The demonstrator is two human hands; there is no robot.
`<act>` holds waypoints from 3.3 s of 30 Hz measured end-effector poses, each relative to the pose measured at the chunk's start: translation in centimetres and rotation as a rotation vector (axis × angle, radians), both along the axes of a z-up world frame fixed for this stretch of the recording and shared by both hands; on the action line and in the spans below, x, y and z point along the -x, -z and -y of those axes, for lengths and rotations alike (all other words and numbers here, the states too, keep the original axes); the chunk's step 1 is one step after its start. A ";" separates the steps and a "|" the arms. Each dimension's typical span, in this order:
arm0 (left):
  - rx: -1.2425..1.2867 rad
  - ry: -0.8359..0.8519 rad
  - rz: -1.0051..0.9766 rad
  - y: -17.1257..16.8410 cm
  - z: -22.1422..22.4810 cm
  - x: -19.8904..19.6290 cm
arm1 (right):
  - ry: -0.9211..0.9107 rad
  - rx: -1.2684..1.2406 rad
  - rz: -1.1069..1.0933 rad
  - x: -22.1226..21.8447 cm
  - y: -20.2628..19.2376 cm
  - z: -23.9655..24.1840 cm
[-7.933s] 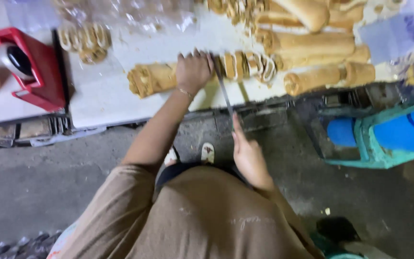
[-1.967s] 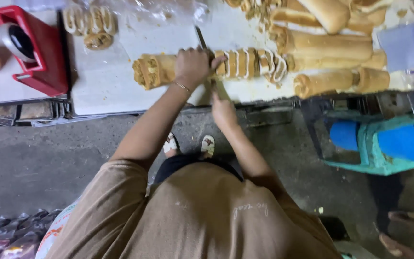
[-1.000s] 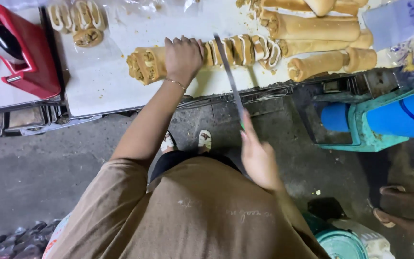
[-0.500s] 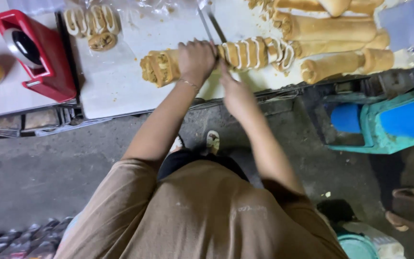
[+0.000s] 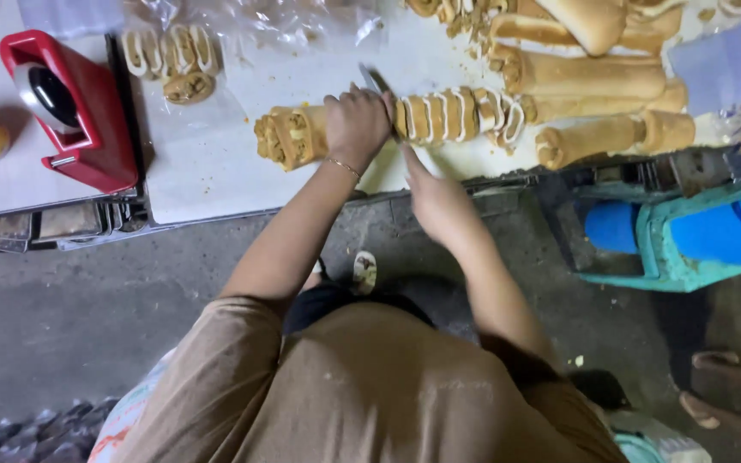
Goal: Slicing a long loaf of bread into small rolls and then placing them into plastic bags for sale.
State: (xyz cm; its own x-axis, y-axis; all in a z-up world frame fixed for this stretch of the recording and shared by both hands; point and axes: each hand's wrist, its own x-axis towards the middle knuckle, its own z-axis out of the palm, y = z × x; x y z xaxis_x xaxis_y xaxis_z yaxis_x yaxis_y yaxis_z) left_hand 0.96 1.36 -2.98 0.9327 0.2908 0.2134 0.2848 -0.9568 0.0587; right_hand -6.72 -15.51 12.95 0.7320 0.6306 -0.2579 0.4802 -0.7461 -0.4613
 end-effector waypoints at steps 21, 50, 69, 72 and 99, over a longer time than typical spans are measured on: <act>-0.039 0.124 -0.265 -5.1 -0.4 1.5 | 0.085 0.048 -0.121 1.5 3.5 3.5; -0.015 0.072 -0.322 -4.4 0.1 1.3 | 0.035 -0.172 0.065 -1.2 15.4 0.8; -0.088 0.132 0.063 -1.3 0.2 2.6 | 0.196 0.056 -0.163 4.7 17.8 6.3; -0.075 0.080 -0.131 -3.2 -0.9 1.0 | 0.081 0.037 -0.190 8.7 9.5 11.2; -0.061 0.067 0.093 0.1 -2.0 2.0 | -0.024 0.073 0.079 5.5 -2.3 2.8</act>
